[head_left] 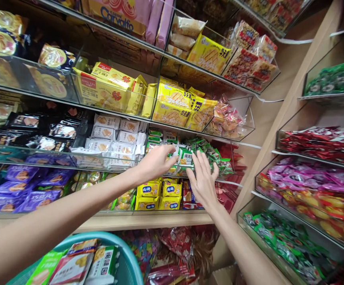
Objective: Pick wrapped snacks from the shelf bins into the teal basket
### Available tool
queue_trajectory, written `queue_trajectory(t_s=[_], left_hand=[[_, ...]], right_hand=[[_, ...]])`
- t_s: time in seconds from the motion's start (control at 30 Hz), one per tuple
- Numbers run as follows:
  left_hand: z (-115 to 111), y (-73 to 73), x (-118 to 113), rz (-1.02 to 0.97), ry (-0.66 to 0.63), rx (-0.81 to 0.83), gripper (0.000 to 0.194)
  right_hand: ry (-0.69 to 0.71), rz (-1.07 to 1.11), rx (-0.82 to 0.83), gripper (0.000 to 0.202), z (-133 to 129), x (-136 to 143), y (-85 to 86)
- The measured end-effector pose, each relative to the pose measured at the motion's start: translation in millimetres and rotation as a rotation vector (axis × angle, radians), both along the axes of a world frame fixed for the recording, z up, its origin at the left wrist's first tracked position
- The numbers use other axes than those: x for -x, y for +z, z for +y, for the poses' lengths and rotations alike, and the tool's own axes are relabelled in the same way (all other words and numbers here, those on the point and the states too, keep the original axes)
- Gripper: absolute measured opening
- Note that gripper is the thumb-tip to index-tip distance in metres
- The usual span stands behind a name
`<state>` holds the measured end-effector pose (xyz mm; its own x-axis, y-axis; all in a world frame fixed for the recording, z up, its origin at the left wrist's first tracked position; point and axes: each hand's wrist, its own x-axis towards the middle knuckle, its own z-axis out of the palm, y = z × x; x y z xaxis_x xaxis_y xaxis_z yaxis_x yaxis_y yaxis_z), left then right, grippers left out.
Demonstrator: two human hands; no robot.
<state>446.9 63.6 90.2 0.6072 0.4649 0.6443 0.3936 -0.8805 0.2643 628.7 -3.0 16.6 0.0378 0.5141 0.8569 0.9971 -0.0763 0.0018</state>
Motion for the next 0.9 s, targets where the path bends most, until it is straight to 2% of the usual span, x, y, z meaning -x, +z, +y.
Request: queue_trajectory(t_s=[0.07,0.17,0.27,0.33,0.43,0.6,0.73,0.9], left_hand=[[-12,-14.6,37,-0.023,-0.035,-0.024,0.026],[-18,-48.1,89,0.017,-0.069,0.032,0.028],[-7,-83.6,124,0.057,0.051,0.220,0.033],[5,-101.8,131,0.080,0.109,0.325,0.033],[23,-117.8,123,0.093,0.155,0.391,0.029],[40,-127.5,88,0.068,0.223,0.414,0.021],[46,-136.5,69,0.061,0.292,0.412,0.026],[53,-144.7,62,0.080,0.333,0.427,0.027]], right_hand=[[0.054,0.008,-0.102,0.045,-14,4,-20.8],[0.111,0.078,-0.200,0.038,-26,11,-60.4],[0.183,0.301,-0.123,0.035,-21,23,-92.9],[0.259,0.473,-0.030,0.033,-9,34,-103.8],[0.321,0.622,0.029,0.032,18,52,-105.3],[0.327,0.824,0.022,0.037,53,70,-99.6],[0.338,0.935,0.005,0.037,59,72,-104.0],[0.383,1.010,0.004,0.040,57,70,-109.5]])
